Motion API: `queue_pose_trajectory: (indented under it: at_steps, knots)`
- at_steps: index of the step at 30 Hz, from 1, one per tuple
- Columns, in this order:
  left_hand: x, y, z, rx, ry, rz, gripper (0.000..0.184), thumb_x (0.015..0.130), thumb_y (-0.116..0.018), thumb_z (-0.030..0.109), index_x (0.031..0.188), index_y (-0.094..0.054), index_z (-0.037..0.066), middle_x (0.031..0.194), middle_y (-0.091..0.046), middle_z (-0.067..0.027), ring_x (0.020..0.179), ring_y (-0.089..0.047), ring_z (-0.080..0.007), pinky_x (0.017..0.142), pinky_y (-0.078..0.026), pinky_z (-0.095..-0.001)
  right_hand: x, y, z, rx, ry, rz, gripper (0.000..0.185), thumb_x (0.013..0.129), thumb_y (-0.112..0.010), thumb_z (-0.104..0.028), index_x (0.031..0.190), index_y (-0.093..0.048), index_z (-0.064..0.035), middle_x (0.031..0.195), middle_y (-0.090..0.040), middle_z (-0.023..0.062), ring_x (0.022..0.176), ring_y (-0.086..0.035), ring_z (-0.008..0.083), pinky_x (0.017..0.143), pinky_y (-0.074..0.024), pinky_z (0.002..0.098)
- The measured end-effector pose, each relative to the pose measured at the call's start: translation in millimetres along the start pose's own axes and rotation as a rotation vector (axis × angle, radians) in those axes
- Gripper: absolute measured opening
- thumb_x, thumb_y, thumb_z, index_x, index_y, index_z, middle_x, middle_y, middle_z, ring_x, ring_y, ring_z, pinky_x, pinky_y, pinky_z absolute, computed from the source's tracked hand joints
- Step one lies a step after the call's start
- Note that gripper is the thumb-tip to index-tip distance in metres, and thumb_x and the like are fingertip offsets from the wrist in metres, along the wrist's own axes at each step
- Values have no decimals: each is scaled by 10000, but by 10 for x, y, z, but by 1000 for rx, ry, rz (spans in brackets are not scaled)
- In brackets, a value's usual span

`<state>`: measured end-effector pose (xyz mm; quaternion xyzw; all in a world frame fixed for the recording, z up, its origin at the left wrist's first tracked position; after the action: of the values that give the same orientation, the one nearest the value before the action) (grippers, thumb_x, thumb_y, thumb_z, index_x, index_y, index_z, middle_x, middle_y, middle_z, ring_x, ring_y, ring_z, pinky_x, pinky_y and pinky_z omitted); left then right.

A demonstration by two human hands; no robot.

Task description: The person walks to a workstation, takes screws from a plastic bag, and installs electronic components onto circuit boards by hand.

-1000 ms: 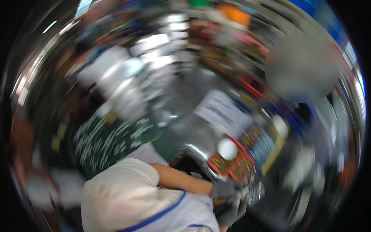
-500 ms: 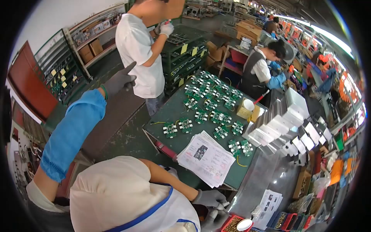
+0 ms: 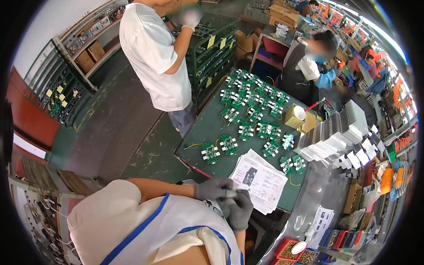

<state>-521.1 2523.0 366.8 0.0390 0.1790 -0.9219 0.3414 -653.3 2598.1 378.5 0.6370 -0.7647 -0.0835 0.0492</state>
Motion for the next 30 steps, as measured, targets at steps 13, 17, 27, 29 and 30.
queue_pose_trajectory:
  at_steps: [13,17,27,29,30]
  knots:
    - [-1046,931,253,42,-126,759,145,886,-627,135,867,-578,-1,724,-610,-55,636,-579,-71,529,-464,-239,738,-1484,-229,489,-174,-428,96,711,-556,29,755,-627,75,963,-566,100,727,-565,133,638,-458,254]
    - [-1199,1050,222,80,-137,853,155,894,-624,140,818,-592,8,712,-606,-46,636,-559,-63,545,-460,-243,803,-1683,-238,330,-14,-479,69,700,-596,19,744,-621,67,964,-584,95,719,-572,132,629,-465,252]
    - [-1615,1560,273,-96,-152,865,193,875,-663,185,870,-606,1,715,-613,-38,615,-549,-75,552,-472,-242,915,-2379,-139,371,-233,-615,120,709,-526,5,748,-615,76,1007,-586,144,859,-561,183,733,-458,277]
    - [-1752,1801,276,-130,-160,829,178,901,-623,160,851,-575,-4,734,-633,-65,649,-590,-85,564,-476,-245,946,-2640,-146,376,-195,-594,115,716,-547,-10,755,-621,70,1002,-600,139,853,-568,174,728,-467,276]
    - [-1849,1942,291,-117,-158,807,178,901,-623,160,851,-575,-4,734,-633,-65,649,-590,-85,564,-476,-245,960,-2796,-174,381,-158,-585,112,723,-569,-24,762,-626,64,996,-614,134,846,-576,166,724,-476,275]
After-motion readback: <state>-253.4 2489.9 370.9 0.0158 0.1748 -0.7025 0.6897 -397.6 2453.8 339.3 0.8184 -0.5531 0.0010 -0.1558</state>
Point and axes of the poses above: each hand's wrist, its own x-axis towards the middle knuckle, its own y-axis out of the back of the hand, z = x × y, the point moved 3 cm from there along x, towards the middle knuckle
